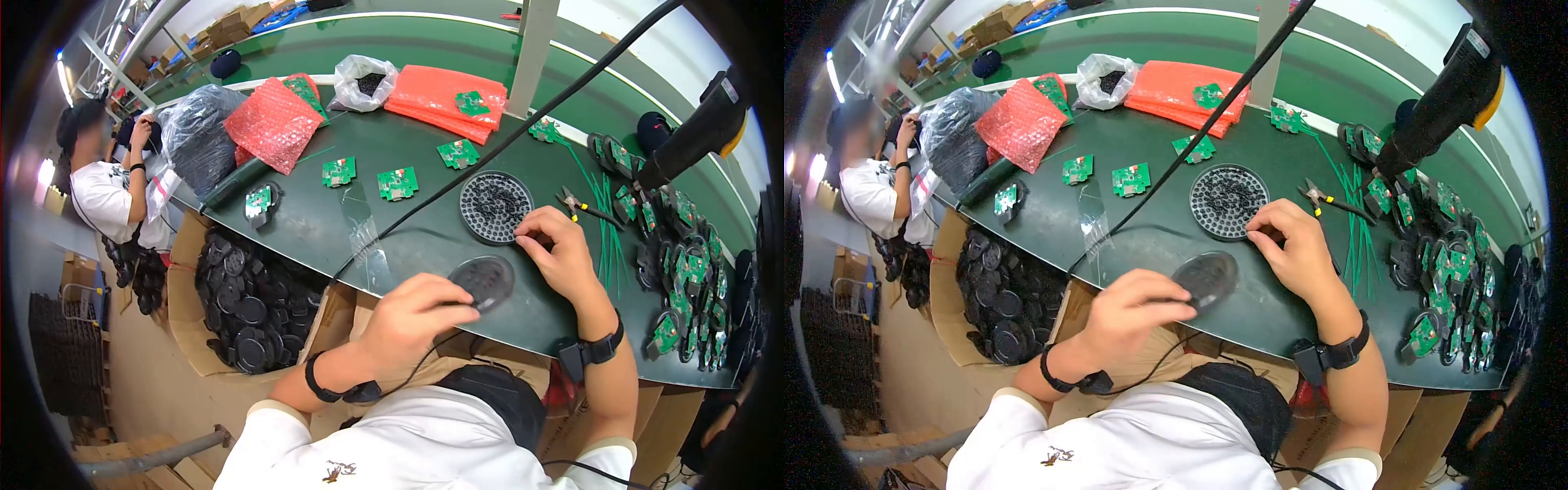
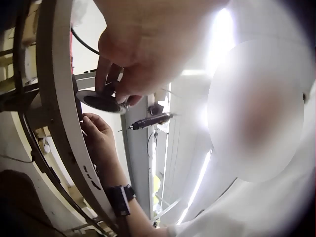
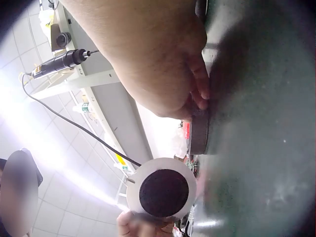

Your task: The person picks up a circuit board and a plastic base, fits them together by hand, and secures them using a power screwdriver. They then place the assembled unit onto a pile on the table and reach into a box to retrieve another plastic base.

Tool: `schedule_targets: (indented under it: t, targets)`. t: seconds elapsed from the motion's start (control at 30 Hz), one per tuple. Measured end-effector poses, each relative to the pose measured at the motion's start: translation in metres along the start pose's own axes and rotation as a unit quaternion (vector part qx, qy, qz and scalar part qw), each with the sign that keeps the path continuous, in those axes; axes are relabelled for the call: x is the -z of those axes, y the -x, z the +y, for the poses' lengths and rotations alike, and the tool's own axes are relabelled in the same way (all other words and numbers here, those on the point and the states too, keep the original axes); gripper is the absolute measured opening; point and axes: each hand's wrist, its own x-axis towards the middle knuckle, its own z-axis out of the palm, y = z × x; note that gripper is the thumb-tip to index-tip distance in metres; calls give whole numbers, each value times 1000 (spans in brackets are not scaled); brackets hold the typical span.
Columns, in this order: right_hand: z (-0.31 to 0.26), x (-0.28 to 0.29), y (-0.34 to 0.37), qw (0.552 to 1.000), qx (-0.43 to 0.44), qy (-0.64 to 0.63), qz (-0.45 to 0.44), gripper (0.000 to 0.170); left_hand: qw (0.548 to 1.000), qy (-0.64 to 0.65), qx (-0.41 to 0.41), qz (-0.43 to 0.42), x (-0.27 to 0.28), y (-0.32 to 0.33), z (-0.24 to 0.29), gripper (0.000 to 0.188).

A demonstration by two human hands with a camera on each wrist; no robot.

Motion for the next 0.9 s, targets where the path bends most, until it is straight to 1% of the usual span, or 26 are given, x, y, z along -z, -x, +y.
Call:
schedule_targets:
  t: [0.07,0.1,0.13,0.2,0.23,0.3,0.33,0.37,0.4,0.43,0.47,0.53,0.57,0.6,0.63,0.67,0.7,0.77,0.83,0.87,0.9]
  targets:
    - [0,0,0,1000,1,4,-2,9,985,-31,-112,-128,-6,-7,2,19]
    - [0,-1,1,1000,3,-2,2,9,980,-27,-93,-176,-10,-5,0,15]
    - [-1,0,1,1000,5,-8,7,8,980,-27,-94,-174,-12,-7,-3,15]
    - [-5,5,2,1000,14,2,8,9,957,-102,-174,-210,-12,-15,-12,10]
    - [-9,10,2,998,42,-7,-35,11,958,-88,-150,-226,-10,-14,-17,8]
    - [-14,16,2,987,94,-17,-129,18,959,-104,-145,-218,-5,-14,-19,11]
    - [-21,13,2,979,142,3,-149,20,960,-120,-137,-211,-3,-14,-19,14]
    - [-25,11,5,973,149,45,-169,20,962,-123,-136,-204,-2,-14,-18,14]
    - [-29,9,8,965,157,87,-190,20,956,-179,-136,-190,0,-15,-16,17]
    - [-35,9,10,965,113,87,-221,21,947,-235,-134,-175,1,-14,-14,20]
    - [-43,9,12,960,88,124,-234,22,949,-236,-129,-166,1,-14,-13,20]
    - [-43,8,13,955,77,138,-251,23,956,-258,-60,-124,-1,-16,-11,25]
    - [-46,7,14,953,81,141,-257,23,962,-239,-45,-127,-4,-16,-16,38]
    - [-48,6,15,952,51,122,-275,23,962,-239,-43,-121,-7,-16,-15,38]
    - [-50,6,15,951,19,104,-292,23,971,-204,-26,-121,-11,-17,-13,46]
    - [-51,6,14,949,20,107,-295,23,979,-166,-9,-122,-14,-17,-13,54]
    - [-50,7,14,949,16,102,-299,23,975,-176,-21,-131,-16,-18,-14,65]
    - [-49,10,11,947,9,99,-305,22,974,-179,-28,-136,-19,-18,-17,67]
    - [-49,14,4,959,30,75,-270,18,972,-184,-36,-142,-21,-19,-18,69]
    - [-53,12,-2,979,-2,59,-195,15,971,-181,-34,-154,-21,-19,-18,70]
    - [-48,9,-9,988,13,82,-127,13,969,-179,-32,-167,-21,-18,-19,71]
